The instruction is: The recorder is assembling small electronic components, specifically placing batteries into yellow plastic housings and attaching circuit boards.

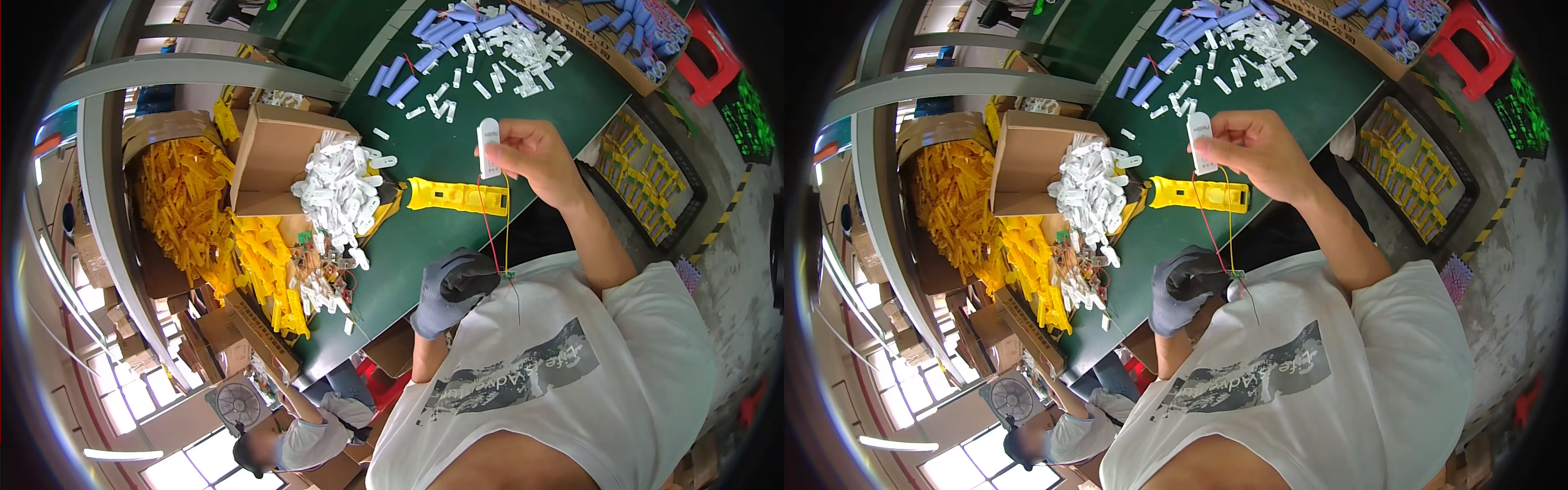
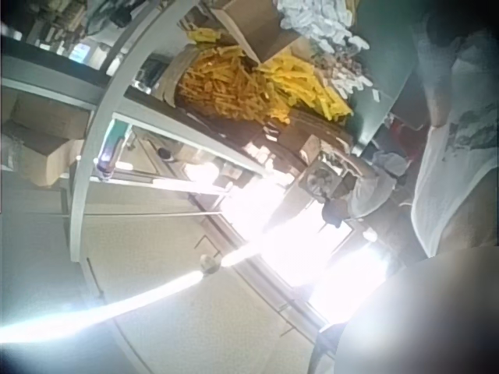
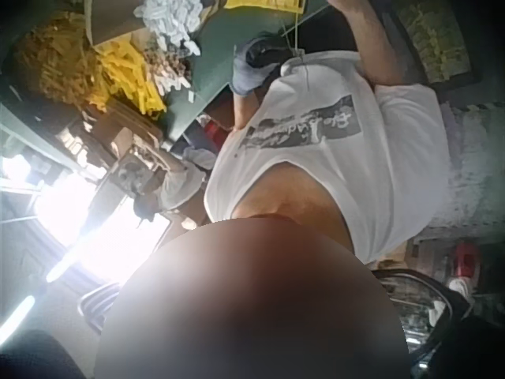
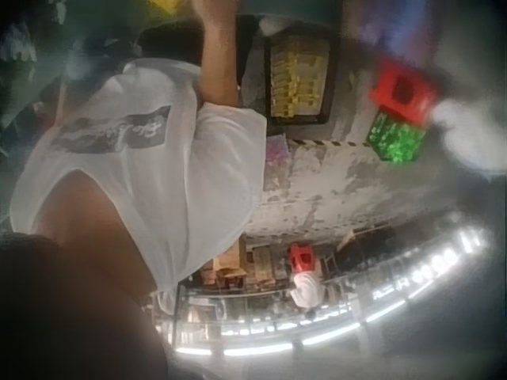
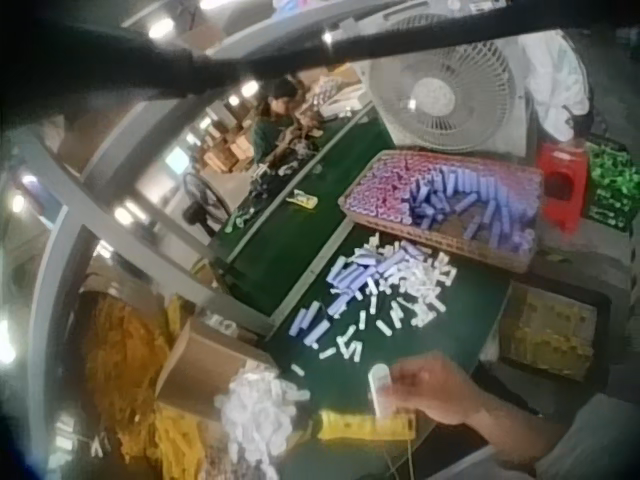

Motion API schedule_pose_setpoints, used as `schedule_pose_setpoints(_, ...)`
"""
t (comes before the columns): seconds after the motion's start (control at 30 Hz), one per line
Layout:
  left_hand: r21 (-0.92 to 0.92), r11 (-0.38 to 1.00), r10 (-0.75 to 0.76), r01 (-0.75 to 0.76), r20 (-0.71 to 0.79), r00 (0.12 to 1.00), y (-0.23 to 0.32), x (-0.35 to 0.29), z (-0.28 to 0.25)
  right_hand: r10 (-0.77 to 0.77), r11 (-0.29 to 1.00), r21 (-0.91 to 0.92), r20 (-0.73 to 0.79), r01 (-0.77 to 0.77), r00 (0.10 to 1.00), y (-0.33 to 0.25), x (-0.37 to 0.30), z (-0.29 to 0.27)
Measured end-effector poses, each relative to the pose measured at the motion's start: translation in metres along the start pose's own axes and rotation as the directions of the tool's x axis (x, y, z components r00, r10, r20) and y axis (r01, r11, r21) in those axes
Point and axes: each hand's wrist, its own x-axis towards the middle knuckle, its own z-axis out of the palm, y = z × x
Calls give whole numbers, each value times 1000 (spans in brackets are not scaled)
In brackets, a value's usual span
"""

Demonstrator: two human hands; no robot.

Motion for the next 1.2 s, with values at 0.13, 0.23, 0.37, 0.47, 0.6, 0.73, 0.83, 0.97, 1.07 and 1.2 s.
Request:
schedule_pose_setpoints(0.13,-376,924,-82,72,-9,997,-20,-2,33,-61,996,-76,-69,55,996,14,1,1)
schedule_pose_setpoints(0.23,-620,775,-286,118,-179,941,-17,2,47,6,998,-66,-69,-10,998,13,-4,1)
schedule_pose_setpoints(0.37,-735,677,-244,-31,-264,933,-19,6,43,21,989,-144,-112,-37,993,21,-5,0)
schedule_pose_setpoints(0.47,-707,700,-236,-100,-360,903,-19,16,32,66,988,-131,-84,-77,994,25,-8,-15)
schedule_pose_setpoints(0.6,-595,788,-394,158,-290,872,-6,22,8,-29,999,27,-135,33,990,31,-22,-16)
schedule_pose_setpoints(0.73,-546,787,-461,285,-215,861,-15,27,-14,-193,945,-303,-228,118,954,39,-41,-9)
schedule_pose_setpoints(0.83,-395,859,-398,327,-112,911,-22,40,-43,-174,824,-567,-246,4,953,43,-59,-16)
schedule_pose_setpoints(0.97,18,952,-306,306,81,949,-34,69,-78,-295,625,-781,-221,13,929,47,-62,-11)
schedule_pose_setpoints(1.07,210,948,-292,239,273,917,-37,91,-95,-300,579,-814,-162,44,940,50,-62,-2)
schedule_pose_setpoints(1.2,117,917,-395,381,394,830,-42,111,-95,-232,662,-748,-143,49,962,52,-56,11)
